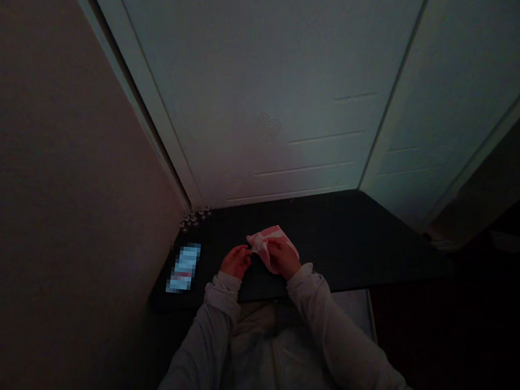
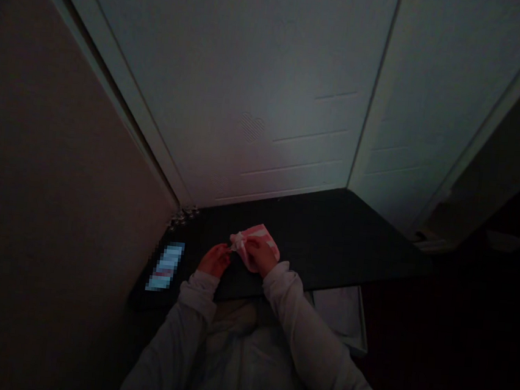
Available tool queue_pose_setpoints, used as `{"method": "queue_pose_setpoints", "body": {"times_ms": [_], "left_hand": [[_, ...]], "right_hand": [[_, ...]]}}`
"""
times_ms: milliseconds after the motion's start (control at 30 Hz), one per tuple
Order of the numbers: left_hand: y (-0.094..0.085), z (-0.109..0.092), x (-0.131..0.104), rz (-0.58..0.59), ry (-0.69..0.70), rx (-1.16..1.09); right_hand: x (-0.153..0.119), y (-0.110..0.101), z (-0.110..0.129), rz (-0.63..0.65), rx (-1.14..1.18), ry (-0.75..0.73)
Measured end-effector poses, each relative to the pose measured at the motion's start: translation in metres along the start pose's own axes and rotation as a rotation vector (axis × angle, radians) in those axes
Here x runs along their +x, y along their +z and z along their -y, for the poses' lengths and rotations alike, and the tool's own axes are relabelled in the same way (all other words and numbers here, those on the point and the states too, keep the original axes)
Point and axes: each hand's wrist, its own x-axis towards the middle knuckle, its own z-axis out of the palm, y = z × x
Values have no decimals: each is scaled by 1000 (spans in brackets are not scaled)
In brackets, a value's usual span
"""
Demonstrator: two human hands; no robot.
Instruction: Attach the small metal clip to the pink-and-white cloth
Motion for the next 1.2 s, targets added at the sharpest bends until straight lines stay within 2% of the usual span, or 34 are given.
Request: {"method": "queue_pose_setpoints", "body": {"times_ms": [100, 233, 333, 467, 600, 700, 967, 1200], "left_hand": [[3, -2, -2, -42, 23, -56], [7, -5, -3, -94, 0, -77], [9, -6, -4, -93, -13, -75], [8, -5, -4, -85, 3, -77], [6, -5, -3, -65, -4, -74], [6, -5, -3, -68, -13, -64], [3, 0, 1, -49, 10, -10], [3, -1, 1, -50, 0, -37]], "right_hand": [[-2, 1, -1, 34, -14, 41], [-10, 6, 0, 96, -166, -9], [-14, 7, -1, 74, -319, -81], [-15, 5, 0, -20, -568, -202], [-15, 4, 3, 34, -711, -233], [-16, 4, 4, 78, -723, -242], [-16, 7, 4, 72, -722, -292], [-17, 7, 9, 55, -514, -214]]}}
